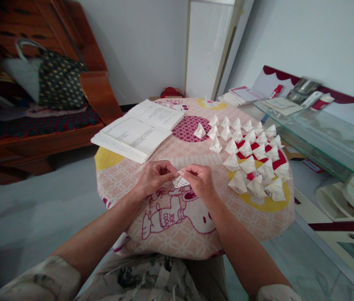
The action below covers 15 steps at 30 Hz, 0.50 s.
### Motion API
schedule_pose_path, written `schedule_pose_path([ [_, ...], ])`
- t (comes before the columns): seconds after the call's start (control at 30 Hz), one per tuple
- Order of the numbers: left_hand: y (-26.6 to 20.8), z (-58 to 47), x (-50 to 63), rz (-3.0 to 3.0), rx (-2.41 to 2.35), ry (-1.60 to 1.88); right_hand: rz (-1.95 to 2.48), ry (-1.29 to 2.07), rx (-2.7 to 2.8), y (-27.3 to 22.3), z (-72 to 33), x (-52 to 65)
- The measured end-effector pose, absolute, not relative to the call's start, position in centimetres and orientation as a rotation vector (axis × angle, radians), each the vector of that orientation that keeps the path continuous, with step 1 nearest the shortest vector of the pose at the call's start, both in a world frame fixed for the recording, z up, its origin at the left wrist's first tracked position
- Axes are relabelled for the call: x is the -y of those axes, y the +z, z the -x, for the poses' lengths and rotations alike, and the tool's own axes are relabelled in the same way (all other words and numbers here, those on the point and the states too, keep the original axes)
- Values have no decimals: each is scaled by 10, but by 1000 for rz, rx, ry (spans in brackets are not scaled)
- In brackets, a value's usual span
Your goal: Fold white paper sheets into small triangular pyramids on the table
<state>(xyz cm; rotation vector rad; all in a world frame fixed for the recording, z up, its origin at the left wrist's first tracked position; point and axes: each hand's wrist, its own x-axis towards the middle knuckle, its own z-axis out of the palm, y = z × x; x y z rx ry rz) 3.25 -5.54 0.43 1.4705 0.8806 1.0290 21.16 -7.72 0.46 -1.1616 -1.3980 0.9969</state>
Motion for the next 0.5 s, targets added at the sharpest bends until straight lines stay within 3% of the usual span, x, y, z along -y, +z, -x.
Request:
schedule_pose_path([
  [0.5,3,-36,49,-1206,-720,1061,1080,1388,1066,-4,-214,69],
])
